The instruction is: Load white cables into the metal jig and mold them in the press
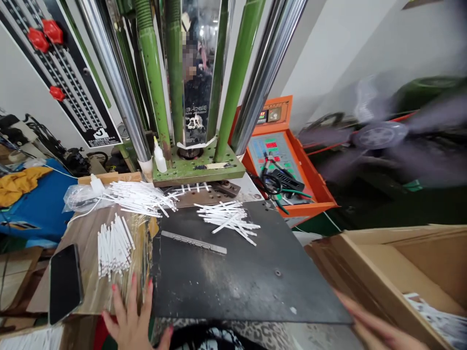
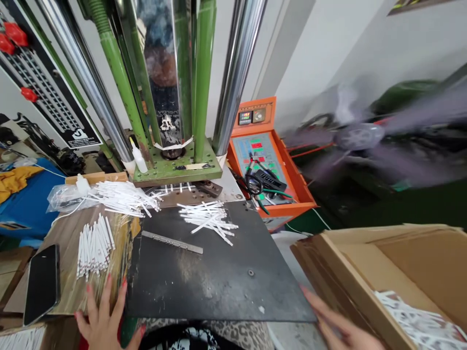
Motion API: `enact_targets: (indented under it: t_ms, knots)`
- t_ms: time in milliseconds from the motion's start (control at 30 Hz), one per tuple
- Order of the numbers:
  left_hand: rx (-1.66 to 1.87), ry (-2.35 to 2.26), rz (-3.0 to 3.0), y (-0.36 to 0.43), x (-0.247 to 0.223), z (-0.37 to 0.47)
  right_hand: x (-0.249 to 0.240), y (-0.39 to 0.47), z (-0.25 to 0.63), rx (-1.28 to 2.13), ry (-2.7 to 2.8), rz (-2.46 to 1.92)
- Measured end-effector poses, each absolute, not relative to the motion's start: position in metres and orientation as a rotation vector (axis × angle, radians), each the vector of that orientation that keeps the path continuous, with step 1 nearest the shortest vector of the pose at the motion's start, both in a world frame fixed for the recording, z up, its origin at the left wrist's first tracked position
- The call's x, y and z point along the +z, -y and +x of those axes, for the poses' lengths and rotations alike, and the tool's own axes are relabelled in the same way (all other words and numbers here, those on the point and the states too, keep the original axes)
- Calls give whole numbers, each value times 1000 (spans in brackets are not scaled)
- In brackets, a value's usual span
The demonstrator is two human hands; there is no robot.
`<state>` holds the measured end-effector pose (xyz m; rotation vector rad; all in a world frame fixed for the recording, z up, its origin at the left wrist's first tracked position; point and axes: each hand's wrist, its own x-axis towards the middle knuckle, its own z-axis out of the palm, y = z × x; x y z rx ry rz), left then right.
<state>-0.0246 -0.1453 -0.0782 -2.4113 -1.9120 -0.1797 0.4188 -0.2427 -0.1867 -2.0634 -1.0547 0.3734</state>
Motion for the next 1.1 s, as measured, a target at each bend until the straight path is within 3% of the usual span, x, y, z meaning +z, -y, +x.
enact_targets:
  t_ms: [100, 233, 367, 500, 700, 933, 1100]
  knots:
    - [-287, 1821, -2556, 122, -58, -26, -128, 198, 408, 202, 1321, -1905]
    - [-196, 2005, -2195, 57, -27, -13, -76, 100, 311, 244, 1905, -1402]
    - [150, 2164, -2004, 8, -3, -6, -79, 48, 244, 263, 2158, -1412]
    - [197, 2336, -2172, -3, -1, -18, -91, 67, 244, 299, 2239, -1355]
    - [-78, 2490, -2178, 8, -9, -38, -65, 87, 245, 489, 2389, -1264]
    - [-721, 2476, -2261, 28, -21, -50, -44, -1, 146, 1224, 1969, -1292]
    - [-852, 2298, -2276, 40, -34, -63, -41, -29, 84, 1186, 1951, -1480]
